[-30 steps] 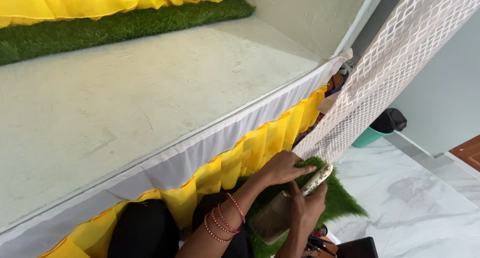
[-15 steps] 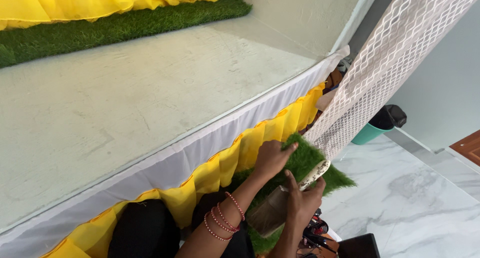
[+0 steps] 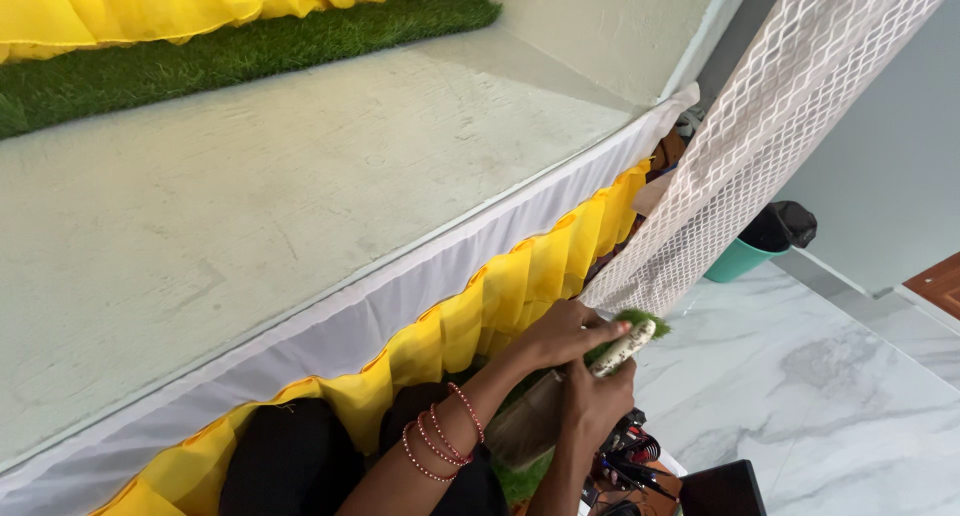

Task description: The person applies adhesive to the back of a piece of artificial grass using a brush, then places and smooths it onto a white platform. Afterward, the person wipes a small monitor with a cloth.

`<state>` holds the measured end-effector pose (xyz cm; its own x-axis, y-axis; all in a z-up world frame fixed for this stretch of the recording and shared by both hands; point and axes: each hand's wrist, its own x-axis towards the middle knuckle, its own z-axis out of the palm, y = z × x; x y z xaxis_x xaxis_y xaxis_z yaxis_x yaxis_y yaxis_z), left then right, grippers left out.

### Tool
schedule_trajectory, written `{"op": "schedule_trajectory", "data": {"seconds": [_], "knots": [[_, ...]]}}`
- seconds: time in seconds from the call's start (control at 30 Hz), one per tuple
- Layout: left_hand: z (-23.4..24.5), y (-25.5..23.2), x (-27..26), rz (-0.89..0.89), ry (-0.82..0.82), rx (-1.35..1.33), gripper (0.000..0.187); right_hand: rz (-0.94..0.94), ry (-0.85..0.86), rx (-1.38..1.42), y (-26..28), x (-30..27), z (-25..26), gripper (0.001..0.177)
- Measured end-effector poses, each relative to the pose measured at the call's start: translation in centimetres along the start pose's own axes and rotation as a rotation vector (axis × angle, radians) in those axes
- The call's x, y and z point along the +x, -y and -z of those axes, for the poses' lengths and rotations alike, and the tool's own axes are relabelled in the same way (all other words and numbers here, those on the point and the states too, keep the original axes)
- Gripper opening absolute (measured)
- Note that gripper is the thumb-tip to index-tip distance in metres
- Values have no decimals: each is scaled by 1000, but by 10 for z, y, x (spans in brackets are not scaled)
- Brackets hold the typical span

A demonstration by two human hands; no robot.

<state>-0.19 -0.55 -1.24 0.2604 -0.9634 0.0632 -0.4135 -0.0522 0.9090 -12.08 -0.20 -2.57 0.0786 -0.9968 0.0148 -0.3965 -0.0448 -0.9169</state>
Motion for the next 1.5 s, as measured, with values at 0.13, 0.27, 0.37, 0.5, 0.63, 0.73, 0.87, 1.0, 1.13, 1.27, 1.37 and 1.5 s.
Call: {"op": "schedule_trajectory", "data": {"seconds": [0.13, 0.27, 0.37, 0.5, 0.63, 0.73, 0.87, 1.0, 1.13, 1.27, 1.37, 1.5], "knots": [[-6, 6, 3, 74, 105, 53, 77, 97, -164, 181, -11, 1, 2, 39], [-13, 30, 11, 34, 268, 14, 76, 101, -255, 220, -23, 6, 7, 33], [-17, 47, 14, -17, 349, 126, 77, 110, -297, 185, -28, 7, 12, 29], [-11, 50, 9, 42, 484, 423, 55, 262, -419, 172, -24, 3, 17, 23], [0, 35, -7, 164, 622, 548, 65, 301, -408, 357, -16, -5, 22, 20], [-2, 31, -13, 268, 600, 649, 71, 313, -335, 402, -12, -9, 24, 19], [-29, 42, -3, 154, 502, 670, 55, 278, -257, 353, -7, -10, 26, 20], [-45, 73, 6, -6, 443, 516, 29, 217, -231, 379, -7, -8, 26, 25], [-47, 89, 11, -81, 317, 448, 30, 90, -220, 493, -19, -1, 19, 39], [-38, 71, 11, 79, 222, 448, 46, -223, -167, 858, -38, 13, 22, 54], [-26, 50, 12, 179, 105, 442, 65, -407, -139, 1069, -48, 16, 39, 65], [-13, 39, 12, 145, -148, 366, 69, 270, 24, 692, -66, -32, 58, 92]]}}
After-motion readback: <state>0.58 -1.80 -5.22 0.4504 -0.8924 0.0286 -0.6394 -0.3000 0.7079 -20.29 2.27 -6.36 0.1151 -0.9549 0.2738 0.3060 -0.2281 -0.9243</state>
